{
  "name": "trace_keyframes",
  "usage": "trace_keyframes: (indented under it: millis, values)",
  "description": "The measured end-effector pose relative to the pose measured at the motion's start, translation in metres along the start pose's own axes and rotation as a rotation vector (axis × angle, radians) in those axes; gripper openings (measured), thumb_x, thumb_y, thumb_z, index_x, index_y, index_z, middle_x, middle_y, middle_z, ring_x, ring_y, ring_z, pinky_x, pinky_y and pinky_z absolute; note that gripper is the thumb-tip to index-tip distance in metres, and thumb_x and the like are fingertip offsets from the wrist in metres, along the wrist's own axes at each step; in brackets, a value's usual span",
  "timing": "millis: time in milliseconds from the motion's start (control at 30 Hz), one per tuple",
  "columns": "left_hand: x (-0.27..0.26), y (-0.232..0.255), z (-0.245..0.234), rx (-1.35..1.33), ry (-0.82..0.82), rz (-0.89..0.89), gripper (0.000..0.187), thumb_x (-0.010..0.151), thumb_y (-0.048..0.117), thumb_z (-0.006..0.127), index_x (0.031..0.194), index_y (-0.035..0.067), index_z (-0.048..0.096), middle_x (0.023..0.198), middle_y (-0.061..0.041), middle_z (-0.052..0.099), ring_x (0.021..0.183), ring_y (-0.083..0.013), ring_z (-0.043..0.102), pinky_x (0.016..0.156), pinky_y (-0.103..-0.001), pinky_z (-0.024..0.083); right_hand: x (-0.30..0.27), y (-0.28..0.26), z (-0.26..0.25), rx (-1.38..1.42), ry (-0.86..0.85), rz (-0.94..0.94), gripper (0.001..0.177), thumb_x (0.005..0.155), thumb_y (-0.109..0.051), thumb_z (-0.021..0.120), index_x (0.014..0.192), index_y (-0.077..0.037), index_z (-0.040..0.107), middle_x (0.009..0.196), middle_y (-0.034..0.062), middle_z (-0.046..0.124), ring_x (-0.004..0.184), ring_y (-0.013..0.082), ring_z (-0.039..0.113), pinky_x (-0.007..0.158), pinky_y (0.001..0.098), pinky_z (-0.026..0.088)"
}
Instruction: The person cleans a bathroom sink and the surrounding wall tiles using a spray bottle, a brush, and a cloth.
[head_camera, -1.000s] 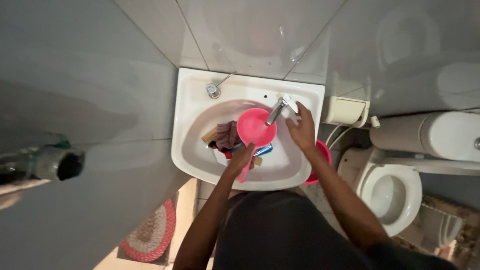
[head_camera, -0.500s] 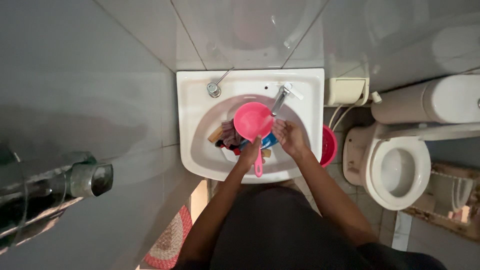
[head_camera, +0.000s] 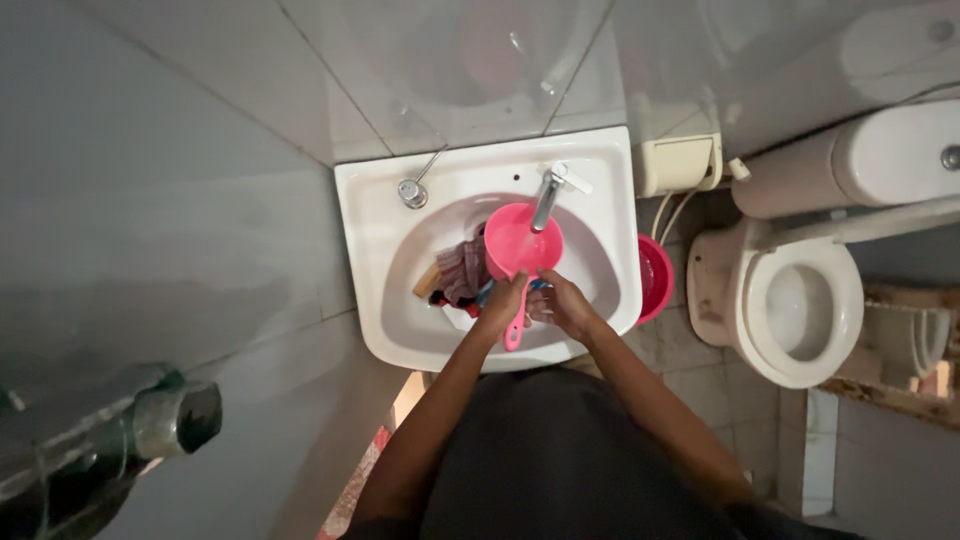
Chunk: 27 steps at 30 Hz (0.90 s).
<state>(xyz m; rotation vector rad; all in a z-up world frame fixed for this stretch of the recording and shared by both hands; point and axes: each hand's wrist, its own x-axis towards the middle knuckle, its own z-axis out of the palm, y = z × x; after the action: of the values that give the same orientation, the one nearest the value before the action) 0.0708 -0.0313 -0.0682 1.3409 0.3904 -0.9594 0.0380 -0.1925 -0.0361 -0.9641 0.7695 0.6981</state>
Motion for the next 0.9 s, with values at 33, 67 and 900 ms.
trace_keyframes:
  millis: [33, 67, 900]
  values:
    - [-0.001, 0.003, 0.002, 0.006, -0.001, -0.013, 0.058, 0.102, 0.051, 0.049, 0.114, -0.005, 0.06, 0.079, -0.011, 0.066, 0.053, -0.0225, 0.062, 0.043, -0.038, 0.053, -0.001, 0.0, 0.0, 0.004, 0.002, -0.004, 0.044, 0.099, -0.051, 0.053, 0.103, -0.008, 0.062, 0.087, 0.0068, 0.065, 0.08, 0.0186, 0.064, 0.082, 0.0359, 0.053]
    - [-0.001, 0.006, 0.002, 0.008, 0.002, -0.024, 0.058, 0.102, 0.051, 0.049, 0.116, -0.004, 0.06, 0.081, -0.011, 0.066, 0.053, -0.0219, 0.062, 0.043, -0.038, 0.053, -0.001, -0.001, 0.001, 0.003, 0.001, -0.008, 0.044, 0.099, -0.051, 0.052, 0.102, -0.008, 0.063, 0.086, 0.0062, 0.066, 0.08, 0.0182, 0.064, 0.082, 0.0355, 0.052]
    - [-0.012, 0.005, 0.0, -0.021, -0.049, -0.035, 0.058, 0.101, 0.052, 0.046, 0.122, 0.0, 0.06, 0.09, -0.009, 0.066, 0.063, -0.016, 0.061, 0.047, -0.037, 0.055, -0.015, -0.008, 0.012, -0.049, 0.019, -0.051, 0.042, 0.102, -0.045, 0.048, 0.098, -0.006, 0.063, 0.084, 0.0063, 0.064, 0.077, 0.0186, 0.065, 0.082, 0.0352, 0.053]
